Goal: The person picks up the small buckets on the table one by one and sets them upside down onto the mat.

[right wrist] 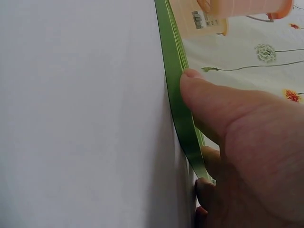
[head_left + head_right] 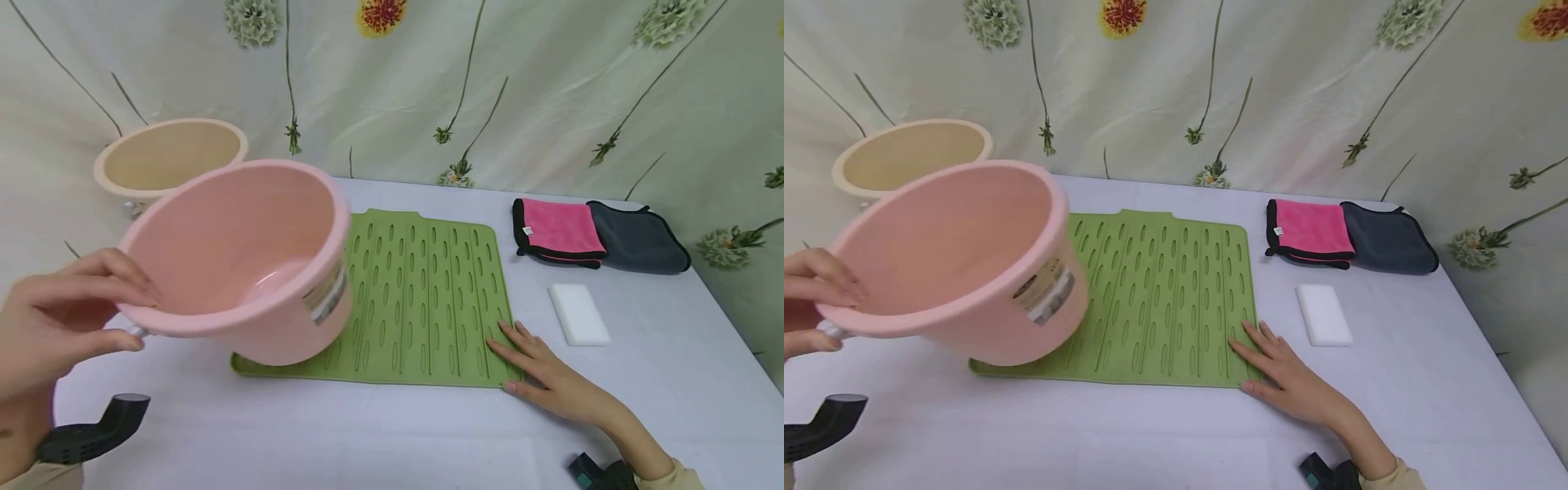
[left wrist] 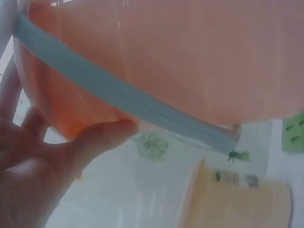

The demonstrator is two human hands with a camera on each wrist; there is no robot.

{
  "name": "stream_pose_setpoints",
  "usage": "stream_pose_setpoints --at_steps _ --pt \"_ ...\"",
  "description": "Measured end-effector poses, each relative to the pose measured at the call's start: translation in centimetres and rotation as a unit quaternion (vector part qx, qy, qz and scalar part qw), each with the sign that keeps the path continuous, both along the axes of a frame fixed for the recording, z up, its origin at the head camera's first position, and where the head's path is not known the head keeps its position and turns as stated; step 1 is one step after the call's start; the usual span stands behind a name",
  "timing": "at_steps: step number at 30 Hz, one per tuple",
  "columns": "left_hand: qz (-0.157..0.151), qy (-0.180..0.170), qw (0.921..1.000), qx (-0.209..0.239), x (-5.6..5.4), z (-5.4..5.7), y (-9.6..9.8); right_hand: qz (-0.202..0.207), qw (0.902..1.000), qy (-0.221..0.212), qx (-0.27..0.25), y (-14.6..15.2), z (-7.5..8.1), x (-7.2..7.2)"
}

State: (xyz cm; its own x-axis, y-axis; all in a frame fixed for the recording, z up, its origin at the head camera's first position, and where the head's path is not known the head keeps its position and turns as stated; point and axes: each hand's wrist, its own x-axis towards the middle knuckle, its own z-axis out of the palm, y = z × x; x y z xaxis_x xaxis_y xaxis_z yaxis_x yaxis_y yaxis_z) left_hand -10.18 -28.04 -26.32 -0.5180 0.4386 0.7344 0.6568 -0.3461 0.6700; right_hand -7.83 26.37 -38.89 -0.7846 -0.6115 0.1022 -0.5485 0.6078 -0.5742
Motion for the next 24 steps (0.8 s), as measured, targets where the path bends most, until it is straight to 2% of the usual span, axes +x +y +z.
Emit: stream_pose_setpoints --at_steps 3,6,11,15,17,20,22,24 --pt "-0.036 -0.020 0.9991 -0.014 -0.5 1.1 3.9 0.002 1.0000 0.000 -0.002 0.0 0.0 0.0" --pt "-0.057 -0.027 0.9973 -0.038 -1.5 1.0 6.0 0.004 1.0000 0.001 -0.003 0.0 0.0 0.0" --pt "-0.067 -0.048 0.9937 -0.076 -3.1 0.2 8.0 -0.002 1.0000 -0.009 -0.004 0.0 0.0 -0.1" --pt "-0.074 -0.063 0.9923 -0.077 -3.8 -0.4 9.2 -0.020 0.9994 -0.024 0.015 -0.2 0.2 -0.1" --pt "-0.079 -0.073 0.9919 -0.068 -4.0 -0.8 9.7 -0.031 0.9989 -0.011 0.033 -0.3 0.5 -0.1" --pt "-0.083 -0.091 0.9912 -0.048 -4.3 -1.2 10.5 -0.048 0.9967 0.040 0.053 -0.5 1.6 -0.2" --pt "-0.091 -0.103 0.9900 -0.033 -4.4 -1.5 11.0 -0.055 0.9945 0.077 0.045 -0.8 2.6 -0.5" --pt "-0.104 -0.108 0.9886 -0.020 -4.5 -1.8 11.6 -0.059 0.9939 0.088 0.030 -1.2 3.4 -1.1"
